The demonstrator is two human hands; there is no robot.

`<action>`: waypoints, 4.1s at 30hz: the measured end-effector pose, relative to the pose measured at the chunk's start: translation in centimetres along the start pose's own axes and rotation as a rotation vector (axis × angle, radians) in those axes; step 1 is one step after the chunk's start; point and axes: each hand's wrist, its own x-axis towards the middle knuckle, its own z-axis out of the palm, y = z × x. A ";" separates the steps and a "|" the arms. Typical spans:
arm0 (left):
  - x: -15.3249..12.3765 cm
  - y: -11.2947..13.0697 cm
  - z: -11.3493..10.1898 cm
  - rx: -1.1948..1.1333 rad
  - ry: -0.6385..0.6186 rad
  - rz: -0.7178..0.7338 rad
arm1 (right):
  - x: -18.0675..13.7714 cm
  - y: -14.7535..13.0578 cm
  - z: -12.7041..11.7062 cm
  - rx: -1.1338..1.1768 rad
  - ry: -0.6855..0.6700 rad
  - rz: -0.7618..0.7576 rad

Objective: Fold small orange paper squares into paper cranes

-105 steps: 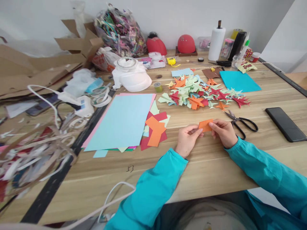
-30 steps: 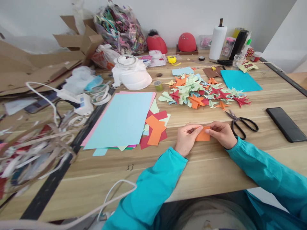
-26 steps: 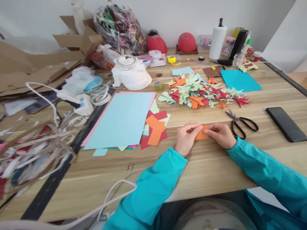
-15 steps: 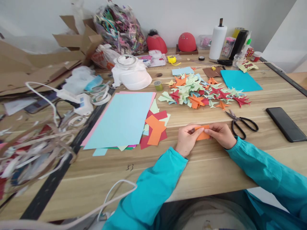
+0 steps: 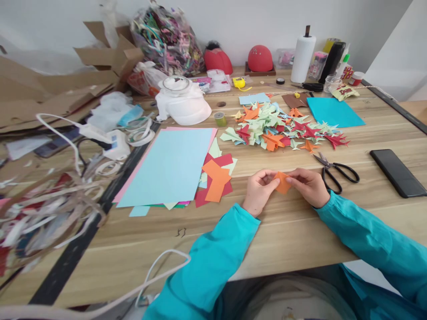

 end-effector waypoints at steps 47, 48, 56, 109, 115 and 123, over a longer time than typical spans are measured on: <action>-0.1 0.1 0.2 0.102 0.031 -0.004 | -0.3 0.0 0.0 0.073 -0.060 0.176; -0.1 0.1 0.3 0.083 0.037 -0.005 | -0.2 -0.1 0.0 0.085 -0.056 0.178; 0.0 0.2 0.2 -0.006 -0.009 0.022 | -0.2 -0.5 -0.1 0.153 -0.064 0.186; -0.2 0.3 0.4 -0.045 -0.189 -0.186 | 0.2 -0.2 0.1 0.186 -0.017 0.204; -0.2 0.2 0.3 -0.054 -0.194 -0.235 | 0.4 -0.2 -0.1 0.208 0.027 0.228; -0.2 0.4 0.4 -0.068 -0.178 -0.241 | 0.2 -0.4 -0.1 0.233 0.025 0.288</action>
